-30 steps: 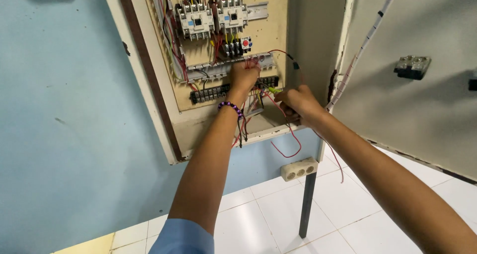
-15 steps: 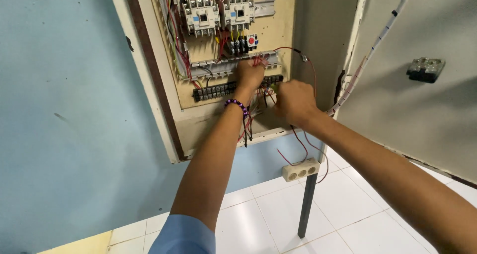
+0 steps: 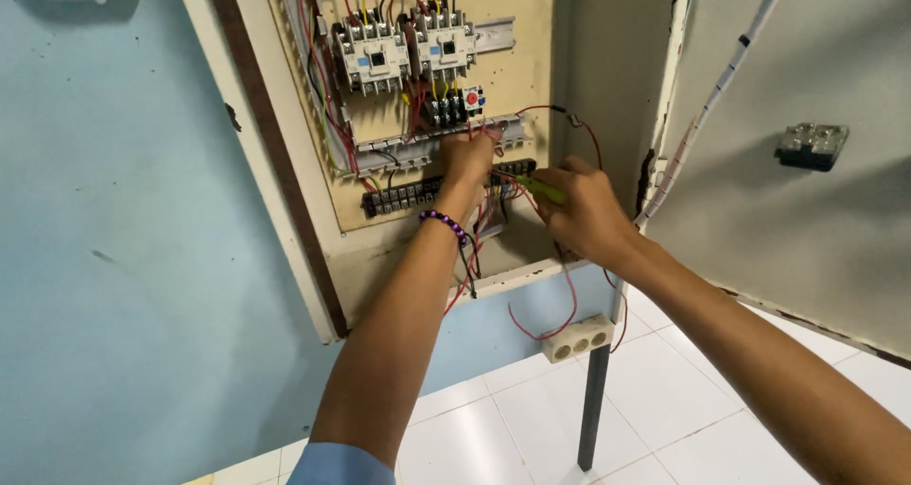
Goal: Disconnecting multiple wires from an electrical control panel by loosening terminal screws with a screwdriver.
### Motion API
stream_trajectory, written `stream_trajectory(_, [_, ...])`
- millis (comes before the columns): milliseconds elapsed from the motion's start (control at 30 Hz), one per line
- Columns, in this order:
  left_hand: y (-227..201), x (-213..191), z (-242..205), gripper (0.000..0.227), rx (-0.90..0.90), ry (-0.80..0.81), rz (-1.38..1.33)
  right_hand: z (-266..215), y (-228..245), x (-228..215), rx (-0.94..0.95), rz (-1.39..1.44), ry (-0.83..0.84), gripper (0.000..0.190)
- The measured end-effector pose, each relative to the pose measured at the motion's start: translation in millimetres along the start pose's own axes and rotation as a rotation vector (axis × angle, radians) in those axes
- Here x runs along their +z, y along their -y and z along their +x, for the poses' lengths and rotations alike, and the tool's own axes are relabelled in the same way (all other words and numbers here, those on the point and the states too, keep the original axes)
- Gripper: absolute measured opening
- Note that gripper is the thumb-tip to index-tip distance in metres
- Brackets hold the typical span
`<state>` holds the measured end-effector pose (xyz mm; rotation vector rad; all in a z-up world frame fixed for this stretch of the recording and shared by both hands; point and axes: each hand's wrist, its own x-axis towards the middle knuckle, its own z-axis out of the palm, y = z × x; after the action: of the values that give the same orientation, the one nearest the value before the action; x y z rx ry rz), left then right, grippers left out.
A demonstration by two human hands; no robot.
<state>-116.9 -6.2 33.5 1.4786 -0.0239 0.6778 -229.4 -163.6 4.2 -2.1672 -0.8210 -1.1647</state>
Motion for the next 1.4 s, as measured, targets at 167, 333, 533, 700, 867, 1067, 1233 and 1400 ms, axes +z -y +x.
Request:
stream_trajectory(167, [6.3,4.3,9.1,0.026,0.008,-0.028,0.045,-10.6,2.7,2.1,-0.015,0.054,-0.081,0.026])
stream_trajectory(333, [8.5,5.2,17.9,0.022,0.005,-0.024,-0.060,-7.7,-2.7,13.4,0.009,0.125,-0.091,0.025])
stream_trajectory(533, [-1.7,-0.2,6.9,0.016,0.050,0.010,-0.072,-10.6,-3.6,14.0,0.153,0.167,-0.120,0.026])
stream_trajectory(700, [8.1,3.0,15.0,0.012,0.068,0.022,-0.079,-12.9,-4.7,16.6,0.243,0.189,-0.106,0.027])
stream_trajectory(867, [8.9,5.3,15.3,0.010,0.089,0.014,-0.030,-14.0,8.9,11.2,0.309,0.198,-0.101,0.027])
stream_trajectory(1067, [12.1,7.5,21.3,0.015,0.053,0.021,-0.031,-14.6,17.4,4.0,0.332,0.214,-0.101,0.026])
stream_trajectory(1233, [18.6,9.1,25.6,0.012,0.062,0.008,-0.001,-2.0,11.3,22.4,0.540,0.176,0.099,0.029])
stream_trajectory(1400, [16.3,10.4,23.5,0.018,0.038,0.006,-0.062,22.6,24.9,34.6,0.912,0.746,0.007,0.023])
